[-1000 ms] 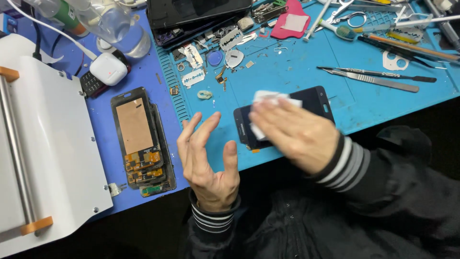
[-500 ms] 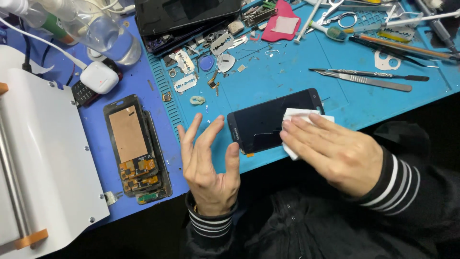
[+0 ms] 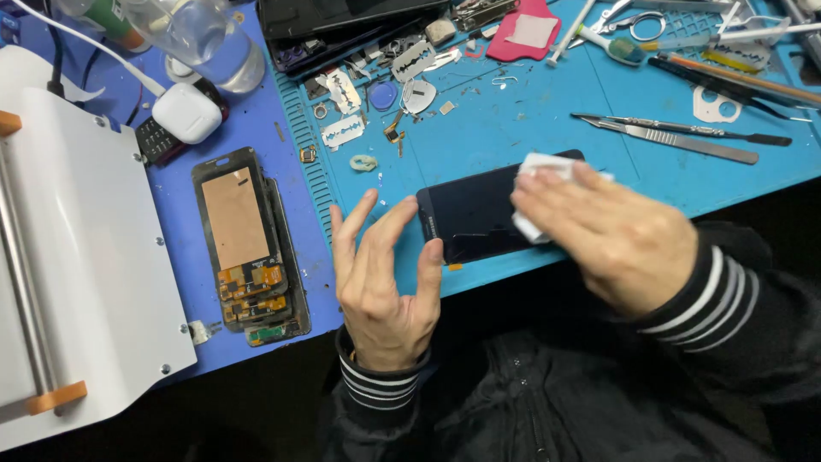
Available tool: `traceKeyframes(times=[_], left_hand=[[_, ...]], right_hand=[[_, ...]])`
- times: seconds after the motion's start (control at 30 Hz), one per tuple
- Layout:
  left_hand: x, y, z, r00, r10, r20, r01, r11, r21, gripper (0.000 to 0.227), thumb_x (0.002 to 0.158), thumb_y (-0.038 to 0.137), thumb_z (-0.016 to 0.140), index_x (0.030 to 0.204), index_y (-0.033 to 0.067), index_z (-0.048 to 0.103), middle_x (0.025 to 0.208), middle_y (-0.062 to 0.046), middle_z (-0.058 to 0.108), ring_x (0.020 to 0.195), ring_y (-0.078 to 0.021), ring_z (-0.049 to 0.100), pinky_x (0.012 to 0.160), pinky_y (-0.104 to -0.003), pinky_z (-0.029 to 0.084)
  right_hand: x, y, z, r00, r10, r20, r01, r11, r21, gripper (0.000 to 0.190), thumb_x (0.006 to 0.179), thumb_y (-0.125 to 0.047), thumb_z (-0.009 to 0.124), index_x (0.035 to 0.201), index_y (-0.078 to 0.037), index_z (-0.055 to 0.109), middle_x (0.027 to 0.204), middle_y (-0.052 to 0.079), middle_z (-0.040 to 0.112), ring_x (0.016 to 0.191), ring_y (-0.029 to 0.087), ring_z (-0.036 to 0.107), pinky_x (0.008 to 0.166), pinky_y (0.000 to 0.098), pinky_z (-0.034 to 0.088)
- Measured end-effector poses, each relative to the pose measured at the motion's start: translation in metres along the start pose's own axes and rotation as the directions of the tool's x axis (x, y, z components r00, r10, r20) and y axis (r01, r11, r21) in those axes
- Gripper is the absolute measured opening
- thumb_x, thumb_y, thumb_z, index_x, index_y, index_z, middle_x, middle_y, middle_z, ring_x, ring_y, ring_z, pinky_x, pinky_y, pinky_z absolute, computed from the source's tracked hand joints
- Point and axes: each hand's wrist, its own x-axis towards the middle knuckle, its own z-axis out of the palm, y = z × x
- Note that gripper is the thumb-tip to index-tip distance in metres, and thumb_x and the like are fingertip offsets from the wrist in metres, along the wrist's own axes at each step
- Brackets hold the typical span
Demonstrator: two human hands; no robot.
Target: The person applies a strip of white tape to a smartphone screen, writes on it with a pencil, and then wipes the screen with a white cloth. They then apply several more strips of white tape across the screen.
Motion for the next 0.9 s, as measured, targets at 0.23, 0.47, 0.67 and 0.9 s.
traceKeyframes(times=[0.23, 0.47, 0.67, 0.9], left_hand=[[0.004, 0.002, 0.001, 1.0, -0.004, 0.01, 0.004, 0.998, 0.063, 0.023, 0.099, 0.016, 0.067, 0.119, 0.0056, 0.065, 0.116, -0.008, 0.075, 0.126, -0.0364, 0.064, 0.122, -0.065, 0.034], [0.006, 0.001, 0.0, 1.0, -0.025, 0.003, 0.024, 0.996, 0.081, 0.023, 0.098, 0.017, 0.068, 0.117, 0.0048, 0.066, 0.115, -0.008, 0.076, 0.126, -0.0368, 0.064, 0.121, -0.064, 0.035], [0.008, 0.002, 0.003, 1.0, -0.007, -0.007, 0.007, 0.996, 0.084, 0.024, 0.098, 0.017, 0.07, 0.118, 0.0048, 0.066, 0.111, -0.008, 0.076, 0.123, -0.0356, 0.065, 0.119, -0.065, 0.039], [0.007, 0.0, 0.003, 1.0, 0.014, -0.021, -0.013, 0.998, 0.065, 0.022, 0.097, 0.015, 0.07, 0.116, 0.0038, 0.066, 0.107, -0.01, 0.077, 0.12, -0.0363, 0.066, 0.117, -0.066, 0.041]], right_hand=[[-0.004, 0.017, -0.016, 0.995, 0.033, 0.094, -0.041, 0.996, 0.083, 0.056, 0.09, 0.015, 0.035, 0.142, 0.003, 0.054, 0.147, 0.02, 0.06, 0.137, 0.031, 0.058, 0.122, 0.0517, 0.04], [0.012, 0.017, -0.01, 0.995, 0.004, 0.104, -0.017, 0.993, 0.12, 0.058, 0.089, 0.014, 0.033, 0.143, 0.005, 0.052, 0.148, 0.022, 0.058, 0.139, 0.034, 0.056, 0.124, 0.0528, 0.036], [0.015, 0.018, -0.008, 0.996, 0.012, 0.087, -0.019, 0.997, 0.078, 0.067, 0.082, 0.021, 0.04, 0.147, 0.007, 0.048, 0.15, 0.024, 0.057, 0.142, 0.035, 0.054, 0.124, 0.0552, 0.038], [0.0, 0.023, -0.015, 0.99, -0.017, 0.139, 0.015, 1.0, 0.013, 0.048, 0.097, 0.01, 0.038, 0.142, 0.006, 0.053, 0.147, 0.026, 0.056, 0.141, 0.038, 0.054, 0.123, 0.0582, 0.04]])
